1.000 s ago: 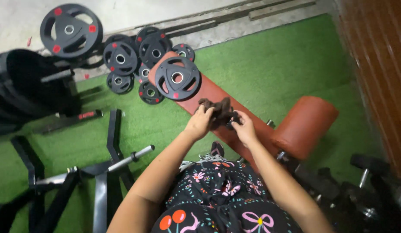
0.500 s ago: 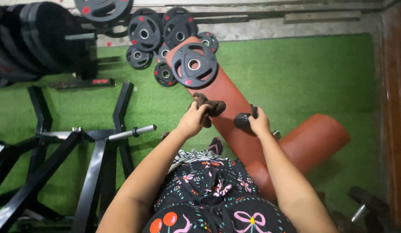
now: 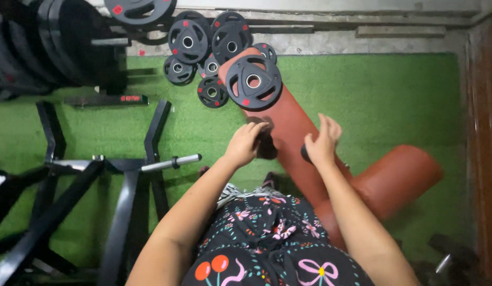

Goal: The person is seen picking up gym weights from a bench and placing them on a storage rack, then wiping a weight plate with a cloth.

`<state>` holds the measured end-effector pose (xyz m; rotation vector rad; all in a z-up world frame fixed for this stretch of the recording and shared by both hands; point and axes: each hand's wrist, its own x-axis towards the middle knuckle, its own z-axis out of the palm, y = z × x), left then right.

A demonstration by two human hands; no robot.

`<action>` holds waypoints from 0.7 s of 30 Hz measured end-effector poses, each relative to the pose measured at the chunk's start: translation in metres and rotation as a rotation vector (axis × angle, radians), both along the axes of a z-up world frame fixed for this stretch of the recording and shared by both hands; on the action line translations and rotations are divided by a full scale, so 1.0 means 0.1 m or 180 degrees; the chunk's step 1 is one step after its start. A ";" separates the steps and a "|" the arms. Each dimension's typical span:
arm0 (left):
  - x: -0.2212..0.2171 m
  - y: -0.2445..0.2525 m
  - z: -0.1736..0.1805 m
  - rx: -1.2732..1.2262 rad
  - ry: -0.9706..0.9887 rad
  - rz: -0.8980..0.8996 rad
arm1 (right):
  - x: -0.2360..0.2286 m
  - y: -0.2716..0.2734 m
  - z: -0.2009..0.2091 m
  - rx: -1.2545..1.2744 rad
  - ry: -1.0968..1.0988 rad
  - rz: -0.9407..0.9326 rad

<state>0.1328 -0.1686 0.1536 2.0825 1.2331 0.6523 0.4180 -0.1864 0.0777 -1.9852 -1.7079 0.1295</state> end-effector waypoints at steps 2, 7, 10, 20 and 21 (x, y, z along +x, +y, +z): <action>-0.15 0.08 -0.02 0.0153 -0.0092 -0.0154 | -0.42 0.02 0.19 -0.0082 0.0237 0.0266; -0.61 0.30 -0.08 0.0163 -0.0281 -0.0424 | -1.44 0.14 0.39 -0.0246 0.1006 0.1356; -0.94 0.43 -0.10 0.0169 -0.0553 -0.0517 | -1.89 0.21 0.39 -0.0752 0.1943 0.1421; -1.56 0.86 -0.04 -0.0354 -0.0523 -0.0771 | -2.52 0.28 -0.14 -0.0671 0.1863 0.0741; -1.57 0.90 -0.09 -0.0437 -0.0471 -0.0781 | -2.54 0.30 -0.17 -0.0689 0.1865 0.0690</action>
